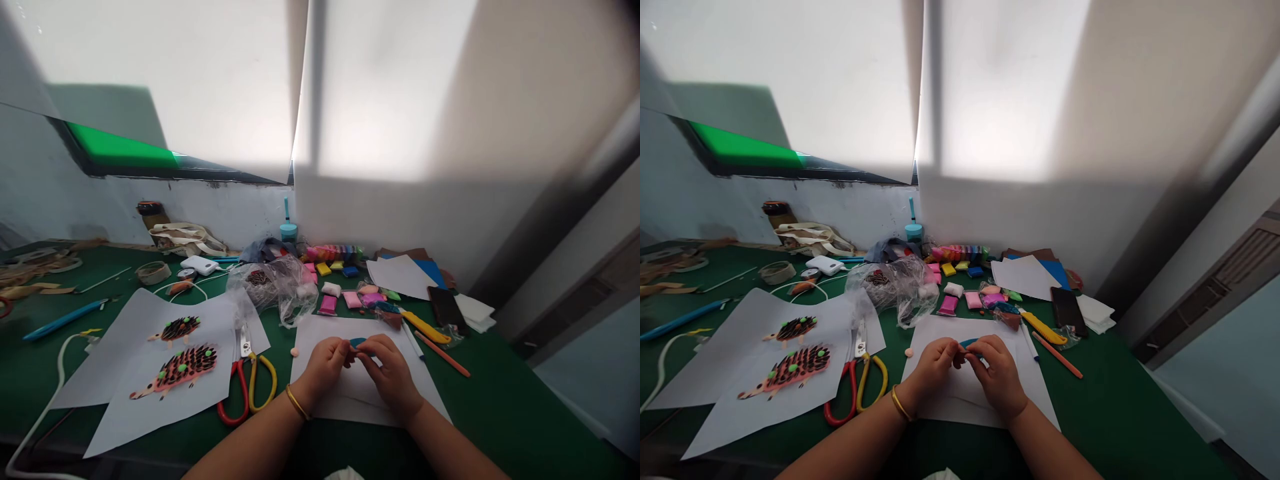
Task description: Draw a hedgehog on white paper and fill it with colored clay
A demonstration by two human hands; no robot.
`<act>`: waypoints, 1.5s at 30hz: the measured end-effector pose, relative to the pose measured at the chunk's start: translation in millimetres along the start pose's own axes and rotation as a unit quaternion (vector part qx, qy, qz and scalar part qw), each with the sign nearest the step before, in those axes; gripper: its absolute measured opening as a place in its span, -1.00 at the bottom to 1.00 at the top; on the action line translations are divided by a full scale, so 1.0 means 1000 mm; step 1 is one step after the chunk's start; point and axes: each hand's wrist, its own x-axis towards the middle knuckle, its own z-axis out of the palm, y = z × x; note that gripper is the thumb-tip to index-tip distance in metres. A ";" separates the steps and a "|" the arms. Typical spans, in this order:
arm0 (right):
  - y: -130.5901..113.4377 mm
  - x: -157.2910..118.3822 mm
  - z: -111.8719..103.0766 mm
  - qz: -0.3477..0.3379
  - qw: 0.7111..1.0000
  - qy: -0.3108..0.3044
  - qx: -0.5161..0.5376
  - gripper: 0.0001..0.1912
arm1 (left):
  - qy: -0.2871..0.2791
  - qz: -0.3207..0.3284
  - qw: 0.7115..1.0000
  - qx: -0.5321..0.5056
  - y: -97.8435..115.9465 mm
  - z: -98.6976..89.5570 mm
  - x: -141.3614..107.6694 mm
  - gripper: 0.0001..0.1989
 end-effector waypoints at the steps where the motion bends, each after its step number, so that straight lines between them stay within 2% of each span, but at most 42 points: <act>1: 0.000 0.000 0.000 0.004 1.000 0.001 0.000 -0.88 | 0.000 0.000 1.000 0.003 0.000 0.000 0.000 -0.58; 5: 0.001 0.000 0.003 0.010 1.000 0.004 0.001 -0.89 | 0.013 -0.002 1.000 0.028 0.001 -0.001 0.002 -0.73; 12: -0.001 0.000 0.003 0.004 1.000 -0.006 0.000 -0.89 | -0.003 0.005 0.998 0.056 0.000 -0.001 0.001 -0.68; 20: 0.004 -0.001 0.007 -0.016 1.000 0.003 -0.007 -0.82 | 0.024 0.005 0.998 0.063 0.000 0.002 0.002 -0.83; 23: 0.003 -0.001 0.007 -0.008 1.000 -0.001 -0.004 -0.83 | 0.035 0.006 0.998 0.061 0.000 0.001 0.002 -0.76; 26: 0.004 -0.001 0.003 0.017 1.000 0.004 0.009 -0.82 | 0.061 0.013 0.998 0.026 0.000 -0.002 0.002 -0.54; 28: 0.007 -0.001 0.000 0.052 0.998 0.030 0.021 -0.79 | 0.102 0.010 0.995 -0.007 -0.002 -0.006 0.004 -0.49; 32: 0.014 0.001 -0.005 0.133 0.986 0.098 0.029 -0.74 | 0.162 -0.013 0.985 -0.058 -0.007 -0.011 0.009 -0.65; 35: 0.017 0.002 -0.007 0.150 0.982 0.109 0.023 -0.72 | 0.142 -0.028 0.985 -0.095 -0.010 -0.010 0.011 -0.71; 37: 0.016 0.002 -0.006 0.126 0.987 0.096 0.014 -0.72 | 0.120 -0.025 0.988 -0.096 -0.010 -0.007 0.010 -0.75; 42: 0.010 -0.001 0.002 0.021 1.000 0.015 0.000 -0.77 | 0.087 0.015 0.996 0.008 -0.004 -0.002 0.004 -0.86; 45: 0.008 -0.003 0.005 -0.003 1.000 0.003 -0.004 -0.75 | 0.043 0.027 0.997 0.062 0.000 -0.002 0.001 -0.85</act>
